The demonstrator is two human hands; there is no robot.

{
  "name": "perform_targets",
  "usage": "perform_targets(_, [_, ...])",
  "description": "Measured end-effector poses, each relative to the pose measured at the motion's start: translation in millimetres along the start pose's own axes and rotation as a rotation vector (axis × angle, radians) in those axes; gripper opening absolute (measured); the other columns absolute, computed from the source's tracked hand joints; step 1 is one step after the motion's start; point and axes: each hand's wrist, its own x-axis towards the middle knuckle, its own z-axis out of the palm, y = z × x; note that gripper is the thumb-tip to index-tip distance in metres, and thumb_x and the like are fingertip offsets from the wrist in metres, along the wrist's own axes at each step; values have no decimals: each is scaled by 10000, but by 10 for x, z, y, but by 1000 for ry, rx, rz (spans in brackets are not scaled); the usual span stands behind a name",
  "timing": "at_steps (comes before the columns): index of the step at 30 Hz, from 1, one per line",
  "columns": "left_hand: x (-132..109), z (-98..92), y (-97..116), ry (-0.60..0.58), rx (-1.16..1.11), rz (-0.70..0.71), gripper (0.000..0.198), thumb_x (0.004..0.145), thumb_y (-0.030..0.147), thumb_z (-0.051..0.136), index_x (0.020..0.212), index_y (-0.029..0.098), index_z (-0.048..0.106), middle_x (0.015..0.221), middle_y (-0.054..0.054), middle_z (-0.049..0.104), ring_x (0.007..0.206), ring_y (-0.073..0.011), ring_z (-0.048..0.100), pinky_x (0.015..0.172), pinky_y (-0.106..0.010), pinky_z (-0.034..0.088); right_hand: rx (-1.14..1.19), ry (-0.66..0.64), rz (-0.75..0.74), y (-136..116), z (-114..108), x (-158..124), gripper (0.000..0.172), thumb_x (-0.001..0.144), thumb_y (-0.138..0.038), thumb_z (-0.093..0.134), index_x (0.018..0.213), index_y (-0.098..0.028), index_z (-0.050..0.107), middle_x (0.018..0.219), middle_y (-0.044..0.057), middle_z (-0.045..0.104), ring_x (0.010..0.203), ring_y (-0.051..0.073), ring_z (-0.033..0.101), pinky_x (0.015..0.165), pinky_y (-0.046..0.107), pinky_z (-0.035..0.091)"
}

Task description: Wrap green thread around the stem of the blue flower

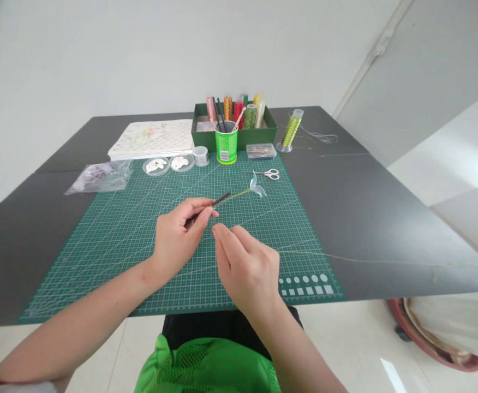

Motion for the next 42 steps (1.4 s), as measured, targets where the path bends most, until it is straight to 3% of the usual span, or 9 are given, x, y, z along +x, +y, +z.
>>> perform_targets(6, [-7, -10, 2, -18, 43, 45, 81, 990, 190, 620, 1015, 200, 696, 872, 19, 810, 671, -117, 705, 626, -214, 504, 317, -300, 30, 77, -295, 127, 208, 999, -135, 565, 929, -136, 761, 726, 5, 734, 558, 74, 612, 549, 188, 428])
perform_targets(10, [-30, -19, 3, -41, 102, 117, 105, 1007, 212, 604, 1012, 195, 708, 868, 1, 805, 696, -130, 710, 631, -230, 491, 451, -566, 19, 145, -511, 415, 255, 1019, -190, 550, 884, -172, 766, 591, -36, 643, 470, 58, 466, 499, 200, 353])
perform_targets(14, [-33, -48, 51, -64, 45, 91, 105, 1000, 196, 610, 998, 194, 715, 843, 10, 801, 667, -119, 694, 616, -225, 486, 387, -764, -148, 214, -628, 627, 324, 1048, -224, 489, 867, -167, 752, 570, -17, 596, 482, 77, 409, 512, 252, 283])
perform_targets(17, [-14, -72, 85, -72, -71, 5, 112, 993, 183, 611, 974, 201, 720, 837, 23, 805, 616, -98, 670, 564, -209, 468, 305, -863, -283, 241, -637, 623, 343, 1047, -187, 451, 818, -169, 707, 564, -17, 557, 488, 89, 361, 526, 272, 244])
perform_targets(23, [26, -76, 77, -112, -225, -99, 135, 986, 228, 614, 940, 210, 739, 823, 15, 812, 526, -92, 605, 467, -218, 406, 220, -871, -301, 240, -608, 461, 319, 1033, -133, 429, 826, -165, 669, 576, -14, 554, 489, 91, 364, 531, 264, 223])
perform_targets(30, [7, -86, 85, -99, -154, -42, 116, 985, 220, 628, 972, 214, 744, 872, 25, 822, 585, -94, 668, 525, -211, 465, 328, -747, -253, 165, -600, 435, 327, 1057, -159, 433, 899, -152, 718, 585, -9, 591, 496, 86, 419, 521, 247, 265])
perform_targets(36, [-12, -82, 34, -131, 73, 208, 162, 987, 193, 612, 942, 186, 767, 784, 5, 796, 660, -146, 725, 583, -231, 516, 511, -702, -162, 159, -694, 833, 297, 1044, -176, 488, 968, -155, 774, 578, -44, 576, 482, 54, 368, 510, 213, 314])
perform_targets(38, [-18, -74, 19, -146, 118, 298, 187, 995, 205, 612, 923, 197, 783, 747, 4, 784, 644, -149, 722, 599, -237, 539, 506, -749, -136, 209, -680, 1033, 289, 1031, -198, 510, 1031, -184, 799, 653, -29, 646, 535, 65, 468, 561, 211, 389])
perform_targets(42, [-25, -80, 37, -161, 49, 364, 139, 1002, 230, 645, 1015, 212, 782, 911, -20, 822, 765, -147, 767, 704, -239, 600, 471, -786, -79, 445, -497, 1354, 269, 1004, -296, 571, 1036, -237, 832, 783, -12, 730, 685, 118, 646, 644, 249, 490])
